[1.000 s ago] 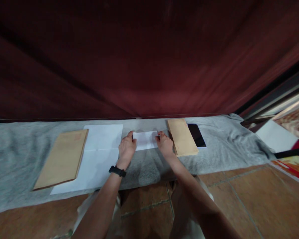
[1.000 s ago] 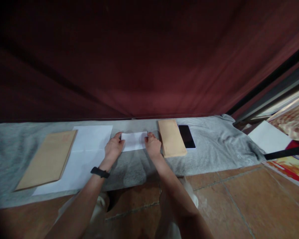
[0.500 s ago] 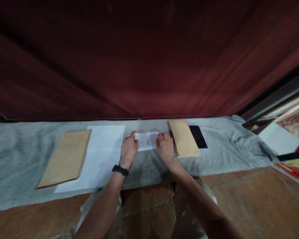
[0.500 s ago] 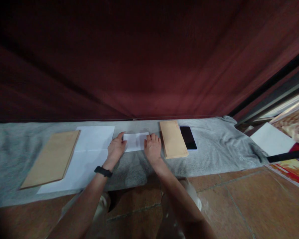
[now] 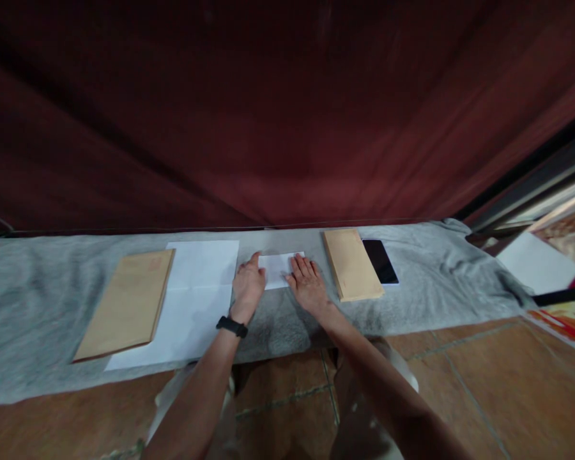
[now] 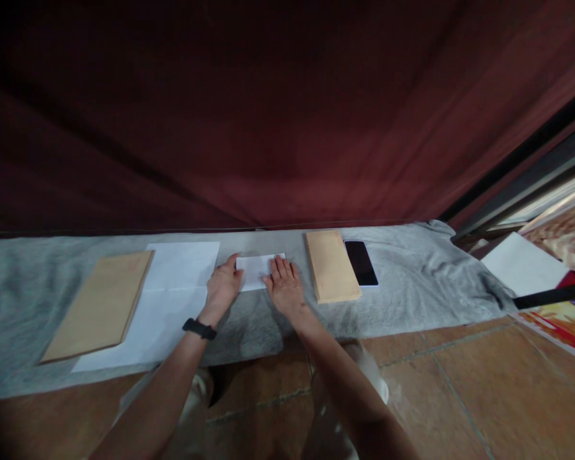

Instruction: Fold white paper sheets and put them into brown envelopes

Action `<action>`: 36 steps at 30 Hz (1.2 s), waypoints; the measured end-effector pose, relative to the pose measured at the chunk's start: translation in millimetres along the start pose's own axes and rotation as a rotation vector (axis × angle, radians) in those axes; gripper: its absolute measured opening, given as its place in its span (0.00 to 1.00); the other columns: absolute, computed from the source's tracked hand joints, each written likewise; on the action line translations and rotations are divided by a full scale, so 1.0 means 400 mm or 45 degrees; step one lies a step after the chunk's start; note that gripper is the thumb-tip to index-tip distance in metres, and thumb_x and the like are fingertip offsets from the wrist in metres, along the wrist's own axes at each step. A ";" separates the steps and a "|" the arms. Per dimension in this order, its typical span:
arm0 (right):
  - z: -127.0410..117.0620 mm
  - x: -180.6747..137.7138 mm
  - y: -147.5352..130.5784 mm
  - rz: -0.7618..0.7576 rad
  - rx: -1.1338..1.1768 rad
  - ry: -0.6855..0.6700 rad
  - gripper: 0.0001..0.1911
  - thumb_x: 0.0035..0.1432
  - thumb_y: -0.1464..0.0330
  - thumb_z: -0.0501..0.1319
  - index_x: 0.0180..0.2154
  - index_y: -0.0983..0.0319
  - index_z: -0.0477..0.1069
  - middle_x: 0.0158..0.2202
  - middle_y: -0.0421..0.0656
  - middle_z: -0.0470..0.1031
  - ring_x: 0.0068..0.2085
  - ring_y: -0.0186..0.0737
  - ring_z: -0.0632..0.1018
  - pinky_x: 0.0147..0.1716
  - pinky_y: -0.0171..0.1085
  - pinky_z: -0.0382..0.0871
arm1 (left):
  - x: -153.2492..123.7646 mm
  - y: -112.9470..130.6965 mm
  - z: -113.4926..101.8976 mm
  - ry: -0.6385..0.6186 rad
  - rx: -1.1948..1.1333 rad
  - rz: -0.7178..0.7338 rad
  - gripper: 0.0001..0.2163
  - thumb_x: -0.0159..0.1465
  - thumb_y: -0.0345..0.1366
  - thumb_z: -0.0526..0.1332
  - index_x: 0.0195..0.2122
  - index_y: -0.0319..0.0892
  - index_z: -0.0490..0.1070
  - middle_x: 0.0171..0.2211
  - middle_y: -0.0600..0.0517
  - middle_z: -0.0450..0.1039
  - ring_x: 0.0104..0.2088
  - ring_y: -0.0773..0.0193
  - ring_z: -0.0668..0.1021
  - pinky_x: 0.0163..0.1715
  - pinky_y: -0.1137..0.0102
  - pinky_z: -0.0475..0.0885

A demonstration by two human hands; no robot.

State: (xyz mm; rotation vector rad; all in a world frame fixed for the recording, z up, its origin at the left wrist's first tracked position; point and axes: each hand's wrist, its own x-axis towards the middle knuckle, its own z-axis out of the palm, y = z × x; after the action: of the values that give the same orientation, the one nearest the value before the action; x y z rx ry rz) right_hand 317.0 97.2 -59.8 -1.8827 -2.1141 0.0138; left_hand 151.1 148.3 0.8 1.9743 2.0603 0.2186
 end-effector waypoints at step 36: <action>-0.013 -0.009 -0.005 -0.023 -0.098 -0.110 0.30 0.69 0.72 0.48 0.70 0.67 0.55 0.73 0.53 0.53 0.72 0.51 0.56 0.69 0.53 0.49 | -0.087 0.061 0.141 0.015 -0.021 0.580 0.27 0.75 0.45 0.43 0.72 0.40 0.53 0.73 0.45 0.52 0.73 0.57 0.53 0.72 0.56 0.46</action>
State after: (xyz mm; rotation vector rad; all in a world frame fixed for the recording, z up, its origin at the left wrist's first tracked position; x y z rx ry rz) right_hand 316.7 92.4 -55.3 -1.9391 -2.2187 0.0098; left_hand 192.4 110.4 -42.2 2.4100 1.5790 0.3356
